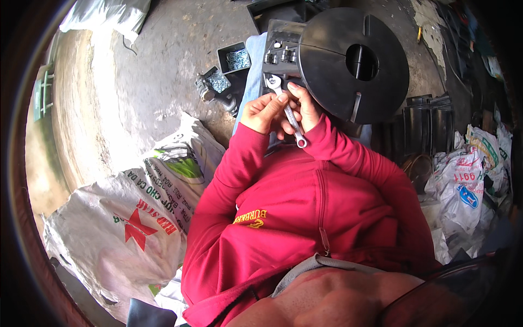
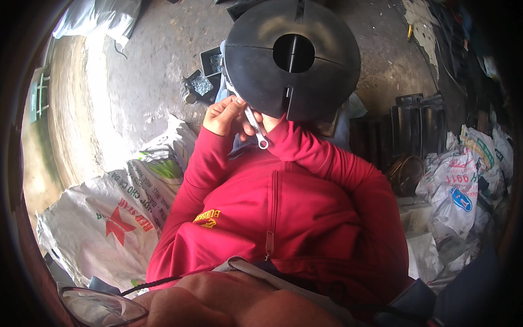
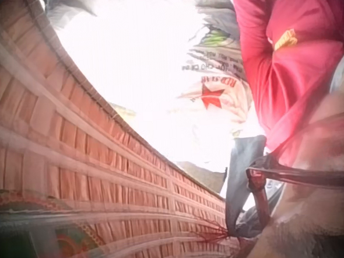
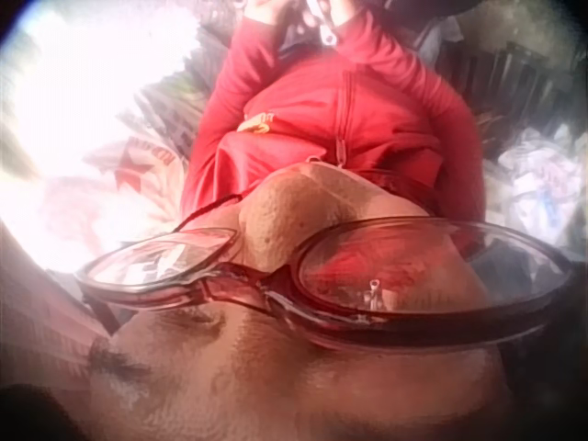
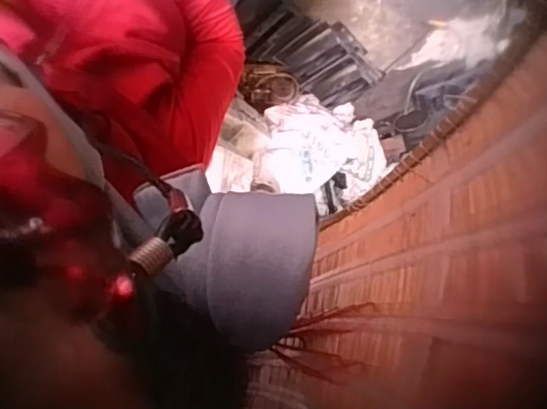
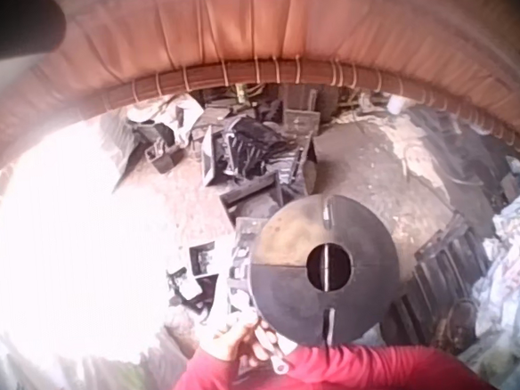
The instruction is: The person assembles a metal component by inserting bolts and tightening them with a wrench. They repeatedly adjust the part and use the wrench to secure the bolts in place.
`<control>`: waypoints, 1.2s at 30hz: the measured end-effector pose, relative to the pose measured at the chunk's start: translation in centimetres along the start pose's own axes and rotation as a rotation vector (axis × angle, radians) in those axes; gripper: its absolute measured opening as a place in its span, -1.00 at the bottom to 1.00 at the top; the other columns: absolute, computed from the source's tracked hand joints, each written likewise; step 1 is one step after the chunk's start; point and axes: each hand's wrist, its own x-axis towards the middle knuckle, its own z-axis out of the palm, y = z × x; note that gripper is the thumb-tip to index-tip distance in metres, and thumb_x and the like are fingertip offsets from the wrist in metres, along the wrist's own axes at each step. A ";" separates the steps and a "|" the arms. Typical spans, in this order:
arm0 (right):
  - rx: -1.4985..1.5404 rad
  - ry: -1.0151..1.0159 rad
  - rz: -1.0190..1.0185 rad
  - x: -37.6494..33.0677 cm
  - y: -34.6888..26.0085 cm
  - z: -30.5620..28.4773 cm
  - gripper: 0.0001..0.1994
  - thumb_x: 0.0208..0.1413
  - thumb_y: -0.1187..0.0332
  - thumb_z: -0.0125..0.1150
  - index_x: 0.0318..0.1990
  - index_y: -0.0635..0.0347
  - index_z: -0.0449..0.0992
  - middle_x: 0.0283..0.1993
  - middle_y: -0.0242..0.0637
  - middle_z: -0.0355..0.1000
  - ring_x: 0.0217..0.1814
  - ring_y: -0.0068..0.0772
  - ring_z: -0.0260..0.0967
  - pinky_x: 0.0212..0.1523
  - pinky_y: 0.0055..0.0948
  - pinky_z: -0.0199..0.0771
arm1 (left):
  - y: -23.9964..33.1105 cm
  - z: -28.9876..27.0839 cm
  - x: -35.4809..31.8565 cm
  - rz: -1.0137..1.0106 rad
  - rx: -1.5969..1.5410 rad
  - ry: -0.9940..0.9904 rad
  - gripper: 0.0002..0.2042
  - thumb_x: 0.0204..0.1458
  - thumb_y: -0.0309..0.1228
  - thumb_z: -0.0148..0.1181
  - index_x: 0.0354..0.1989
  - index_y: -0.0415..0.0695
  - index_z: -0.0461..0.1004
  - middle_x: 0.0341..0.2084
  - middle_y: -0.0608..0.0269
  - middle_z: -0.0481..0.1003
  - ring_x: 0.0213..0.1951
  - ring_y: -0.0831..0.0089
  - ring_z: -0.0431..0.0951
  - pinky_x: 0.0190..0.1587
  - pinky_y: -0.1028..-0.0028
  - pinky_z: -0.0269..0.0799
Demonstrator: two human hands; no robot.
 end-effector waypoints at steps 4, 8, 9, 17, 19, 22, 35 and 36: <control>-0.008 0.205 -0.050 1.1 -0.1 0.9 -0.62 0.15 0.02 0.02 -0.39 0.22 0.37 -0.78 -0.59 -0.05 -0.83 -0.71 -0.11 -0.82 -0.66 -0.03 | 2.0 -2.7 -0.1 -0.018 0.276 0.031 -0.77 0.15 -0.31 0.10 -0.37 -0.24 0.51 -0.55 0.27 0.54 -0.61 0.61 0.47 -0.55 0.65 0.30; 0.007 0.083 -0.101 1.1 -0.2 1.0 -0.62 0.18 0.07 -0.01 -0.32 0.29 0.37 -0.76 -0.62 -0.09 -0.80 -0.76 -0.19 -0.79 -0.69 -0.16 | 3.6 -5.6 0.5 0.144 0.387 -0.130 -0.77 0.15 -0.33 0.12 -0.40 -0.28 0.50 -0.57 0.28 0.49 -0.58 0.65 0.39 -0.48 0.63 0.26; 0.006 0.106 -0.094 1.0 -0.3 1.2 -0.62 0.18 0.06 -0.02 -0.32 0.29 0.37 -0.77 -0.62 -0.09 -0.80 -0.76 -0.20 -0.79 -0.69 -0.15 | 3.2 -5.5 0.3 0.163 0.384 -0.123 -0.77 0.16 -0.32 0.11 -0.40 -0.26 0.49 -0.58 0.28 0.49 -0.60 0.65 0.38 -0.51 0.64 0.24; -0.055 -0.010 -0.040 0.5 0.0 -0.4 -0.64 0.20 0.04 -0.05 -0.37 0.18 0.34 -0.64 -0.47 0.15 -0.71 -0.59 0.09 -0.65 -0.47 0.22 | -0.3 -1.4 -0.8 0.069 0.193 0.021 -0.77 0.20 -0.29 0.01 -0.35 -0.21 0.46 -0.61 0.23 0.53 -0.73 0.61 0.40 -0.71 0.65 0.21; -0.076 -0.121 -0.020 0.1 0.1 -1.5 -0.64 0.22 0.05 -0.07 -0.27 0.21 0.37 -0.52 -0.38 0.29 -0.63 -0.49 0.22 -0.53 -0.33 0.44 | -0.6 -0.1 -0.3 0.084 0.092 -0.010 -0.74 0.21 -0.26 -0.01 -0.30 -0.24 0.46 -0.58 0.20 0.54 -0.68 0.53 0.50 -0.69 0.62 0.29; -0.012 -0.082 -0.022 0.2 -0.3 -0.3 -0.65 0.22 0.06 -0.05 -0.25 0.22 0.39 -0.46 -0.36 0.34 -0.59 -0.47 0.26 -0.50 -0.27 0.50 | 0.2 0.0 0.5 0.007 -0.043 -0.005 -0.72 0.21 -0.26 0.00 -0.28 -0.26 0.46 -0.56 0.18 0.55 -0.68 0.51 0.49 -0.69 0.61 0.31; 0.040 0.085 -0.094 1.2 -0.1 0.7 -0.64 0.18 0.08 0.00 -0.56 0.09 0.24 -0.77 -0.60 -0.07 -0.80 -0.75 -0.18 -0.79 -0.69 -0.15 | 1.2 -4.0 -0.5 0.182 0.224 -0.045 -0.78 0.17 -0.32 0.09 -0.38 -0.25 0.48 -0.64 0.33 0.47 -0.65 0.65 0.40 -0.59 0.67 0.23; 0.031 0.075 -0.097 1.1 0.0 0.6 -0.65 0.17 0.08 0.00 -0.52 0.12 0.29 -0.76 -0.60 -0.07 -0.80 -0.75 -0.17 -0.79 -0.68 -0.15 | 1.7 -4.0 -1.0 0.022 0.311 -0.014 -0.76 0.19 -0.29 0.07 -0.37 -0.22 0.48 -0.65 0.32 0.49 -0.70 0.67 0.39 -0.66 0.67 0.20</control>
